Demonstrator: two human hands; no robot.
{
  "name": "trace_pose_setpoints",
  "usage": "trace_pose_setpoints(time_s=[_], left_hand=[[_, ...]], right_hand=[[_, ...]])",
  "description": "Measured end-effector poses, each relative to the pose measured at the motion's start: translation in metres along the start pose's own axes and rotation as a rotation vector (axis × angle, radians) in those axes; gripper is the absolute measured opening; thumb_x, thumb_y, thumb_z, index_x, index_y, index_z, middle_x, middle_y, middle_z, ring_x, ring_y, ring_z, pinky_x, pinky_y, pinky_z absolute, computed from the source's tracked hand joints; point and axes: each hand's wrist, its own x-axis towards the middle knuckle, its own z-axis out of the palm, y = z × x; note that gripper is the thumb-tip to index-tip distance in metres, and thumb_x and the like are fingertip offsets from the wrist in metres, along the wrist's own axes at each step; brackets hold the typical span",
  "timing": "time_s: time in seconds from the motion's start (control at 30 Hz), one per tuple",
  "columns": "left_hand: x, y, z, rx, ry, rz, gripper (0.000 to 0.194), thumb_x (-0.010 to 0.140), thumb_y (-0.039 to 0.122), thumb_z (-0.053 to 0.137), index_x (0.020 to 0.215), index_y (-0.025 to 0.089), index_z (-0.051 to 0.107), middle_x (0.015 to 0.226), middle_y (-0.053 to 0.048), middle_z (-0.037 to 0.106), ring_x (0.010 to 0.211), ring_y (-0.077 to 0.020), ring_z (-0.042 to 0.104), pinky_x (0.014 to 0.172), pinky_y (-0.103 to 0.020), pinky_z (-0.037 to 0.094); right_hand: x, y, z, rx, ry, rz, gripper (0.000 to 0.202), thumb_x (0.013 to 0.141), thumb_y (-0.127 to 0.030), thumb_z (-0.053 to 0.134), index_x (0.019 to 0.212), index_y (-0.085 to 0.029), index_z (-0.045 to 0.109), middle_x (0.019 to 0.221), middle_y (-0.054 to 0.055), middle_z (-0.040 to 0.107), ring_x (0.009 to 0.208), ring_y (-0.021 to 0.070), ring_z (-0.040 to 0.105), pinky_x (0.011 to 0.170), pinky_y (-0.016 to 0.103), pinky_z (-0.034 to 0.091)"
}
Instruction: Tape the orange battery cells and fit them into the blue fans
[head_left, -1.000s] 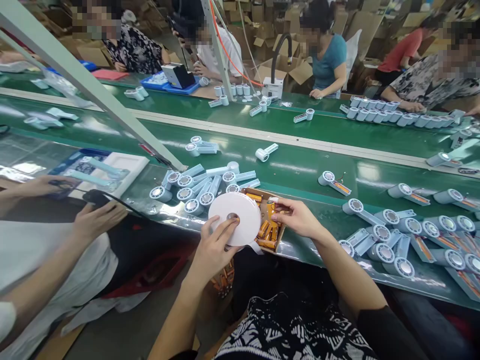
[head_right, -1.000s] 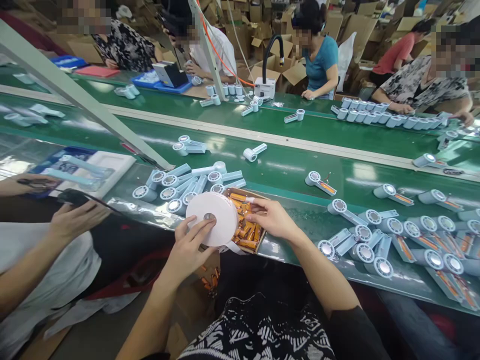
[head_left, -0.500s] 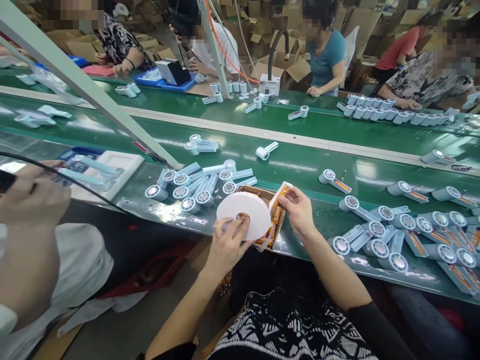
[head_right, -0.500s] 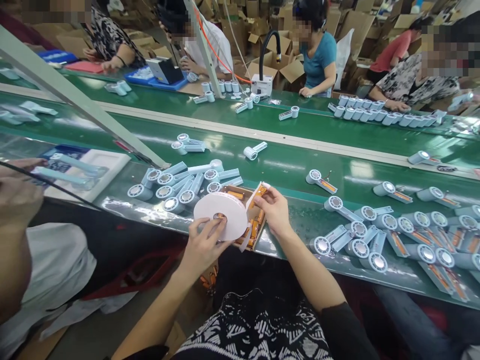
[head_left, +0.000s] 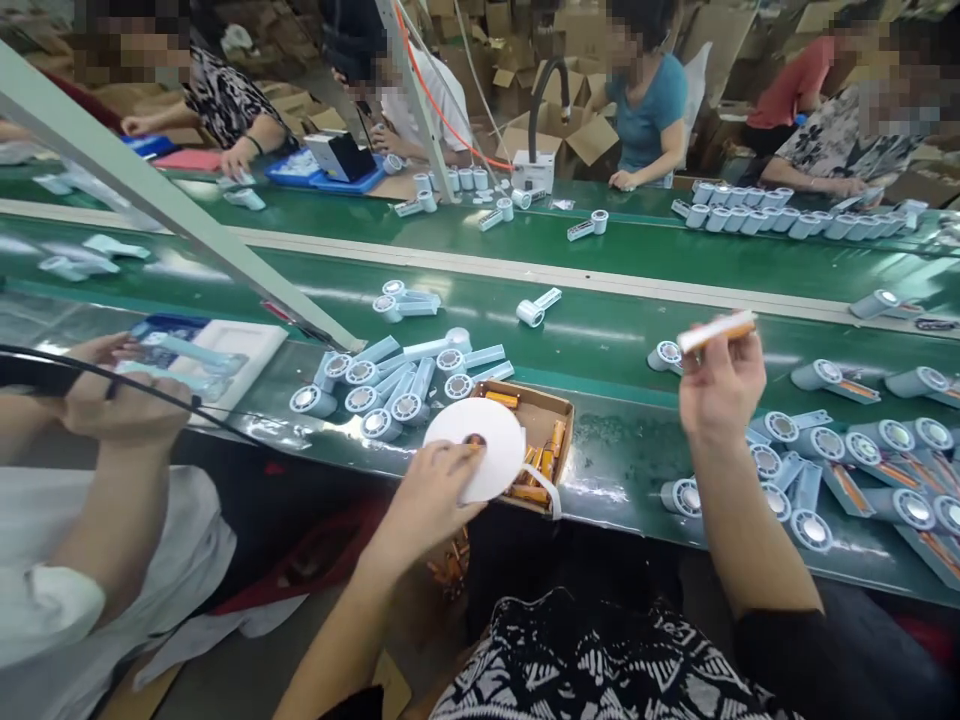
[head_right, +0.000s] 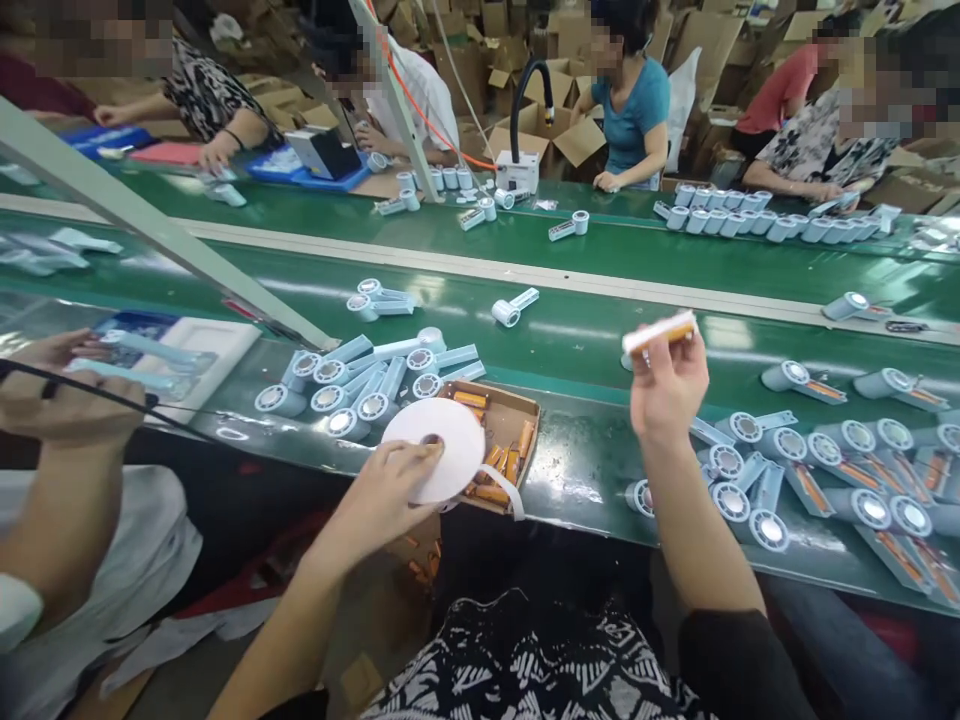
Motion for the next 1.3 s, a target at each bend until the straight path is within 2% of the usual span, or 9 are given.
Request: trace_pose_setpoints(time_s=[0.17,0.3,0.4,0.53,0.67,0.8,0.97,1.13,1.3], left_hand=[[0.056,-0.056,-0.01,-0.147,0.044,-0.028,0.039,0.091,0.052,0.071,0.12,0.027,0.076,0.121,-0.009,0.075,0.127,-0.0341,0.054,0.111,-0.052,0.045],[0.193,-0.04,0.005,-0.122,-0.047,0.036,0.044,0.109,0.043,0.037,0.117,0.022,0.074,0.124,-0.01,0.072,0.118,-0.0274,0.058,0.108,-0.045,0.044],[0.302,-0.025,0.03,0.089,-0.132,-0.071,0.047,0.104,0.055,0.05,0.133,0.022,0.068,0.151,-0.017,0.056,0.134,-0.0373,0.048,0.107,-0.05,0.042],[0.38,-0.041,0.049,0.219,-0.151,-0.155,0.048,0.1,0.049,0.062,0.129,0.011,0.066,0.144,-0.027,0.058,0.129,-0.0403,0.051,0.104,-0.052,0.041],[0.391,-0.084,0.042,0.239,-0.179,-0.154,0.048,0.106,0.037,0.054,0.131,-0.005,0.055,0.118,-0.023,0.069,0.111,-0.0273,0.061,0.1,-0.042,0.044],[0.379,-0.101,0.036,0.218,-0.315,0.032,0.044,0.098,0.02,0.063,0.137,0.0,0.056,0.127,-0.018,0.066,0.1,-0.0214,0.064,0.093,-0.035,0.049],[0.362,-0.064,0.053,0.141,-0.485,0.392,0.063,0.079,0.004,0.073,0.138,0.024,0.064,0.145,-0.009,0.059,0.122,-0.0253,0.058,0.09,-0.03,0.052],[0.363,-0.021,0.076,0.129,-0.526,0.24,0.039,0.081,0.016,0.071,0.12,0.019,0.075,0.13,-0.02,0.067,0.118,-0.0379,0.058,0.087,-0.045,0.055],[0.389,-0.018,0.084,0.028,-0.545,0.195,0.022,0.082,0.028,0.071,0.1,0.021,0.081,0.105,-0.013,0.078,0.104,-0.0309,0.068,0.09,-0.038,0.051]], right_hand=[[-0.091,-0.015,-0.079,-0.146,-0.022,0.264,0.059,0.076,-0.039,0.091,0.129,-0.035,0.068,0.104,0.004,0.074,0.091,0.0241,0.076,0.081,0.045,0.067],[-0.122,-0.005,-0.109,-0.185,0.053,0.368,0.047,0.075,-0.038,0.092,0.118,-0.033,0.074,0.103,0.006,0.079,0.084,0.0272,0.079,0.073,0.045,0.067],[-0.115,-0.004,-0.11,-0.182,0.104,0.365,0.047,0.074,-0.037,0.093,0.117,-0.033,0.075,0.103,0.007,0.08,0.087,0.029,0.08,0.068,0.043,0.068],[-0.11,-0.015,-0.124,-0.245,0.068,0.382,0.047,0.073,-0.034,0.094,0.116,-0.033,0.077,0.105,0.01,0.081,0.087,0.0317,0.081,0.07,0.047,0.069],[-0.111,-0.028,-0.148,-0.28,0.094,0.401,0.042,0.074,-0.031,0.094,0.113,-0.034,0.079,0.101,0.009,0.081,0.086,0.0296,0.08,0.067,0.041,0.069],[-0.088,-0.027,-0.145,-0.251,0.041,0.406,0.041,0.079,-0.031,0.092,0.117,-0.035,0.077,0.103,0.008,0.08,0.087,0.0283,0.081,0.069,0.04,0.07],[-0.034,-0.004,-0.1,-0.209,-0.324,0.412,0.039,0.078,-0.032,0.093,0.114,-0.031,0.076,0.103,0.007,0.082,0.088,0.0273,0.082,0.073,0.039,0.07],[0.02,0.046,-0.041,-0.288,-0.535,0.395,0.044,0.078,-0.036,0.091,0.116,-0.027,0.073,0.113,0.007,0.081,0.102,0.0255,0.079,0.087,0.041,0.069],[0.063,0.114,-0.004,-0.49,-0.525,0.26,0.043,0.076,-0.038,0.085,0.115,-0.024,0.072,0.106,0.004,0.083,0.103,0.0252,0.079,0.101,0.044,0.064]])
